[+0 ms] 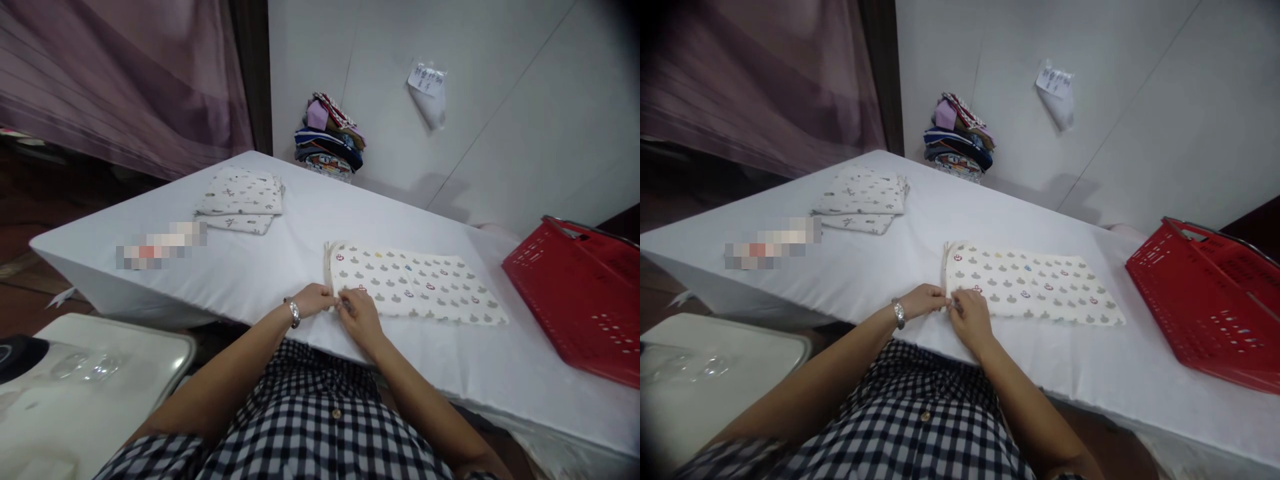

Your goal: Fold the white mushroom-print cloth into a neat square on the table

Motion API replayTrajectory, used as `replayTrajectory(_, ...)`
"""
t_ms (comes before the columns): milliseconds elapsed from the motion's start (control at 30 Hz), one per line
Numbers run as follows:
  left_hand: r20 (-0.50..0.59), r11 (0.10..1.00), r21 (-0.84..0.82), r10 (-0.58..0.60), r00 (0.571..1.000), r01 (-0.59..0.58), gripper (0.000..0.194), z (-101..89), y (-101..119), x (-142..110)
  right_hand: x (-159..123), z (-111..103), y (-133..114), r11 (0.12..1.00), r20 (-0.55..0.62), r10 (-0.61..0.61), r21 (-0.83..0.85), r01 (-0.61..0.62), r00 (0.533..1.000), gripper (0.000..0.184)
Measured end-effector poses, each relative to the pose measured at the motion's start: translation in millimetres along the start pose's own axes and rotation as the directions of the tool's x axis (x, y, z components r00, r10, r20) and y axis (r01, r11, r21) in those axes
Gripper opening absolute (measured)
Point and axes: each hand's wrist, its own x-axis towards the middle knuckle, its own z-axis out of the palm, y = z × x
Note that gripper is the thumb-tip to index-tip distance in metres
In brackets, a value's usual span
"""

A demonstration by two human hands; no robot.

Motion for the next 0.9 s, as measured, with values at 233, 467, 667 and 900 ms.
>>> replayTrajectory(233, 0.018, 0.999, -0.035, 0.006, 1.0, -0.005, 0.026, 0.6, -9, 1, -1, -1, 5, 0.999, -0.001, -0.027, 0.037, 0.027, 1.0, 0.021)
replayTrajectory(467, -0.1, 0.999, 0.011, 0.048, 0.994, -0.047, 0.033, 11.0, -9, 0, -8, -7, 15, 0.998, -0.023, -0.066, -0.016, 0.066, 0.998, 0.028)
replayTrajectory(667, 0.003, 0.994, 0.047, 0.099, 0.995, -0.099, 0.031, 10.0, -10, -10, -11, -5, 22, 0.996, -0.003, -0.081, -0.02, 0.081, 0.997, 0.03)
replayTrajectory(900, -0.115, 0.98, 0.178, 0.114, 0.987, -0.092, 0.029, 15.2, -10, -16, -4, -8, 9, 0.999, -0.049, -0.01, 0.051, 0.012, 0.999, 0.019)
